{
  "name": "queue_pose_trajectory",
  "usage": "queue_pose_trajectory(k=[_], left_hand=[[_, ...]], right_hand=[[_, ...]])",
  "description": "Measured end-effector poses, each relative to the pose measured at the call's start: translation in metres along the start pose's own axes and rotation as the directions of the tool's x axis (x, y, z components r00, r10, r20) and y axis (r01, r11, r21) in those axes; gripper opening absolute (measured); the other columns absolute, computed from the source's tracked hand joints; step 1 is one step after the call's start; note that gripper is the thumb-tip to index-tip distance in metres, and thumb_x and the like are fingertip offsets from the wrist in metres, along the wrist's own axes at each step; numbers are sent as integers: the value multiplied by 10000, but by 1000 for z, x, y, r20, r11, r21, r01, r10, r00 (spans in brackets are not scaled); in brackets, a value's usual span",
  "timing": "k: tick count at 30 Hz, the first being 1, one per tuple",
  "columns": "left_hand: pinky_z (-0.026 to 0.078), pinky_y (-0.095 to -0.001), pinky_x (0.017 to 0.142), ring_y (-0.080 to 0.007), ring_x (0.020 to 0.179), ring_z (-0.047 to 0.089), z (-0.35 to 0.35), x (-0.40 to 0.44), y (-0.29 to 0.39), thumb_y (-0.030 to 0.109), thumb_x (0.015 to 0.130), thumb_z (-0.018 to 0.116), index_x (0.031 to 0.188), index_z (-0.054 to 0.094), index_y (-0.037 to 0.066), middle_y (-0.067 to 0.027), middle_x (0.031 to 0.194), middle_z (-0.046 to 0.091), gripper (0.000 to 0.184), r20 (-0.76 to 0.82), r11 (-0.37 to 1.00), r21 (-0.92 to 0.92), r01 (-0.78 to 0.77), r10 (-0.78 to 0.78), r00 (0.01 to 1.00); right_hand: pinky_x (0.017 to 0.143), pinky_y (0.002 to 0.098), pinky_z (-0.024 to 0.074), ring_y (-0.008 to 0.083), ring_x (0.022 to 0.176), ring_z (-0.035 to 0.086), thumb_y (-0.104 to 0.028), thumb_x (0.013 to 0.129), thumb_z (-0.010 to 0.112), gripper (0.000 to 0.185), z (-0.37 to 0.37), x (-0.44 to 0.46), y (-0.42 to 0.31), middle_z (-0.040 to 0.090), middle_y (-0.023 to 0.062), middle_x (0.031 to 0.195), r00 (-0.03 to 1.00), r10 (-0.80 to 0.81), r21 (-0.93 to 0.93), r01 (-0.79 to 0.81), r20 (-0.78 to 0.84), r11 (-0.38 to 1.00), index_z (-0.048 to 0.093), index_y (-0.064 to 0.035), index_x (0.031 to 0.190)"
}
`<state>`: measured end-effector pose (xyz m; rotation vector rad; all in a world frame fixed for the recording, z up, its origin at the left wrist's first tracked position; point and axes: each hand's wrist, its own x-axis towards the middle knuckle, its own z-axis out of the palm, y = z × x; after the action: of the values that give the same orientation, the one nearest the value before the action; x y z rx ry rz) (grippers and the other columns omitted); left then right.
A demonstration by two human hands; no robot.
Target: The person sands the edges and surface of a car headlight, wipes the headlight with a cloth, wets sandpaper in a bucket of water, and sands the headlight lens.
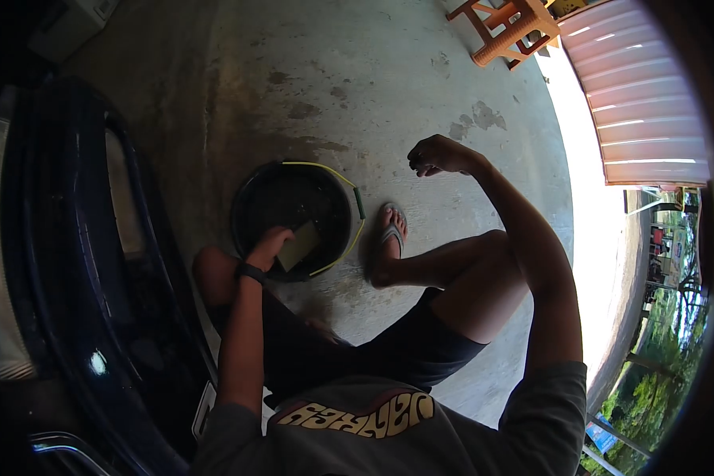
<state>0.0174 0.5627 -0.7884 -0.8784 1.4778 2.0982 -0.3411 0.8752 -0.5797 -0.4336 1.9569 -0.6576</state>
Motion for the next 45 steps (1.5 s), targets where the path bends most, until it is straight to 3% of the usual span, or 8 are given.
queue_pose_trajectory(k=[10,13,16,21,26,31,34,45], left_hand=[[566,-357,873,-213,954,699,23,-25,29,264,967,601,1196,652,10,-97,1075,703,346,141,887,-423,188,-141,980],[575,-375,867,-222,965,706,12,-19,19,258,970,595,1218,642,-3,-113,1073,706,363,137,892,-411,187,-143,980],[578,-388,870,-237,987,703,-2,-2,-7,227,960,601,1238,621,-18,-120,1073,694,372,110,919,-354,171,-141,984],[575,-402,880,-241,1040,701,29,-24,15,137,931,644,1300,595,-4,-120,1136,684,398,-167,942,-317,-114,63,984],[568,-387,903,-227,1075,688,23,-10,14,118,936,664,1389,545,35,-114,1225,667,476,-212,926,-349,-144,71,975],[556,-367,912,-208,1069,682,21,-27,20,175,969,659,1362,560,41,-86,1186,668,427,-219,855,-427,-294,218,951],[552,-359,911,-202,1038,681,8,-19,3,223,1006,644,1300,595,53,-71,1141,665,343,-172,803,-547,-238,170,970],[517,-426,1074,-307,1206,671,8,-19,14,246,1054,577,1218,639,20,-155,1265,693,286,-264,587,-717,-376,270,926]], right_hand=[[662,326,635,196,721,763,-147,881,769,249,-58,-4,26,779,138,888,971,94,-187,-136,-220,973,749,12,1072],[1071,433,501,387,1291,620,-206,840,817,642,-92,-31,45,644,267,1370,774,-104,-429,-229,-624,874,598,0,1407],[1071,432,509,366,1303,617,-314,903,785,625,-110,-45,43,641,261,1376,682,-139,-415,-259,-718,872,593,-8,1412],[1043,443,524,380,1224,663,-317,988,685,492,1,-37,-72,661,237,1355,852,-310,-440,107,-422,892,618,-36,1386],[982,402,527,325,1135,706,-353,997,687,452,168,45,-101,734,218,1222,970,-203,-172,224,130,959,690,-7,1288],[922,371,548,213,1074,690,-411,1017,671,522,309,103,-47,729,167,1150,972,-141,282,191,-190,940,650,12,1322],[961,375,535,208,1127,662,-434,1019,673,546,342,105,-23,697,134,1210,999,-45,820,10,19,572,620,3,1342],[1005,393,510,273,1127,666,-313,1013,653,501,314,118,-1,666,146,1264,991,104,977,61,-83,204,561,-19,1409]])
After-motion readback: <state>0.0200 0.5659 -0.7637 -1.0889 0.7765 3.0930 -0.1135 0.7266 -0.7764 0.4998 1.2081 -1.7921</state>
